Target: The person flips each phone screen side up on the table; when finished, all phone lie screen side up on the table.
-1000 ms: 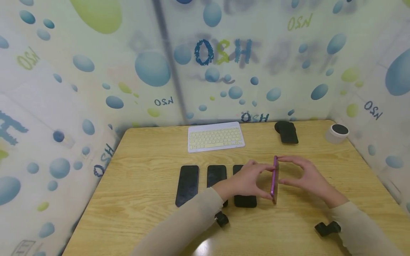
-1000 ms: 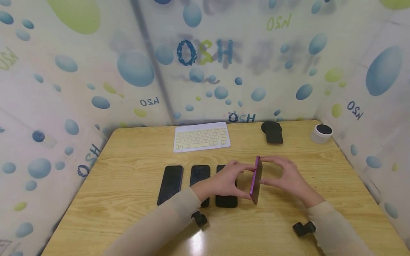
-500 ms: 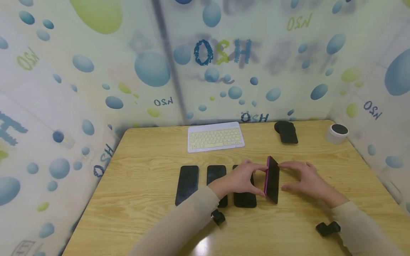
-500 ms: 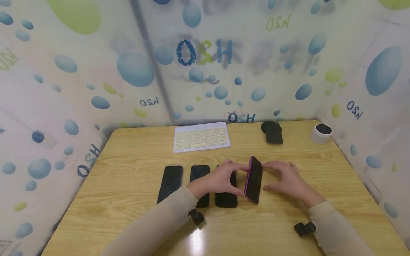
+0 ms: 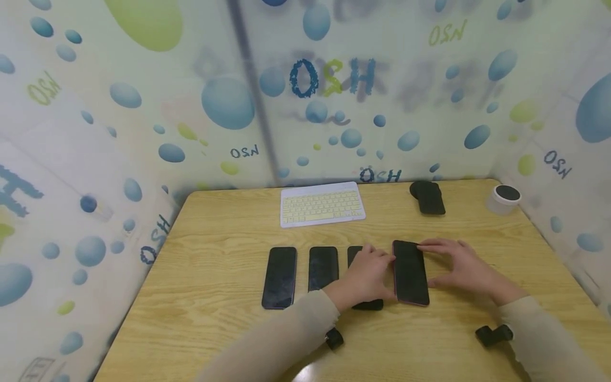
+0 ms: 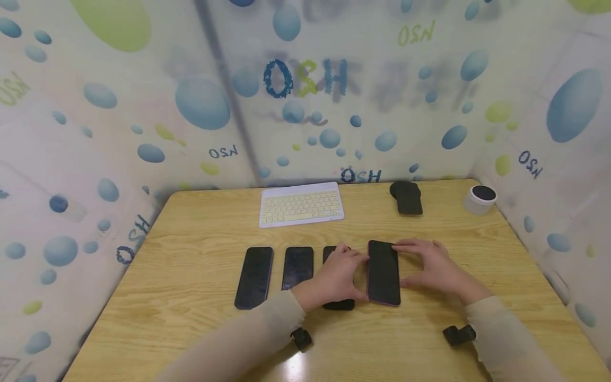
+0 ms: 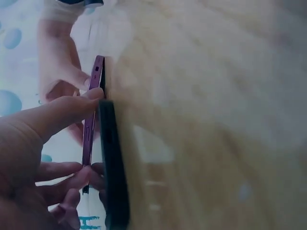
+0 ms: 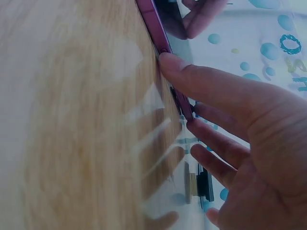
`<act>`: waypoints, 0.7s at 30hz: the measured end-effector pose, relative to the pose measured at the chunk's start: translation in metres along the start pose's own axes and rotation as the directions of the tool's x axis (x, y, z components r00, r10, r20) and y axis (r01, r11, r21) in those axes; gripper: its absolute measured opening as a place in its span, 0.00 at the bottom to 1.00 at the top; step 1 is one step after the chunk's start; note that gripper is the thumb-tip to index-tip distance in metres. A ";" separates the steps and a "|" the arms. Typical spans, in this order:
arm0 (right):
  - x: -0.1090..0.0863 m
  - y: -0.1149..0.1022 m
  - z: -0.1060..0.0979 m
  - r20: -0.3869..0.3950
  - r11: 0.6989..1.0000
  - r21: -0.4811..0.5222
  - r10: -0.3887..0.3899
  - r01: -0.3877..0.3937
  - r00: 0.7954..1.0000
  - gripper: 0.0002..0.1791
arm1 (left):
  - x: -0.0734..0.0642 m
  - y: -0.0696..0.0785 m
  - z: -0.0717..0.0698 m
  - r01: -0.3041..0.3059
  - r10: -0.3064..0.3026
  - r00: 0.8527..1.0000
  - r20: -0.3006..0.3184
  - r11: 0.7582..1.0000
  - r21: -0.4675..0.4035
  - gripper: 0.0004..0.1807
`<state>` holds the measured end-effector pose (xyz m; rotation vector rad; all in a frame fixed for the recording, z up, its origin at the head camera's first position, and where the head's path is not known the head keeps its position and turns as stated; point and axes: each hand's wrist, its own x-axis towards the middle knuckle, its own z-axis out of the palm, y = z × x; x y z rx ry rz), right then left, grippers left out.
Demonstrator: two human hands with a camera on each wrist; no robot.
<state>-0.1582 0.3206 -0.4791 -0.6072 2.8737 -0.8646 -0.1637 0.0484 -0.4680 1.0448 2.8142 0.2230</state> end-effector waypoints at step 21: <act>0.008 0.003 -0.004 -0.299 0.991 -0.126 -0.089 0.053 0.950 0.28 | -0.024 -0.038 -0.024 0.078 -0.077 0.991 -0.110 0.997 0.002 0.28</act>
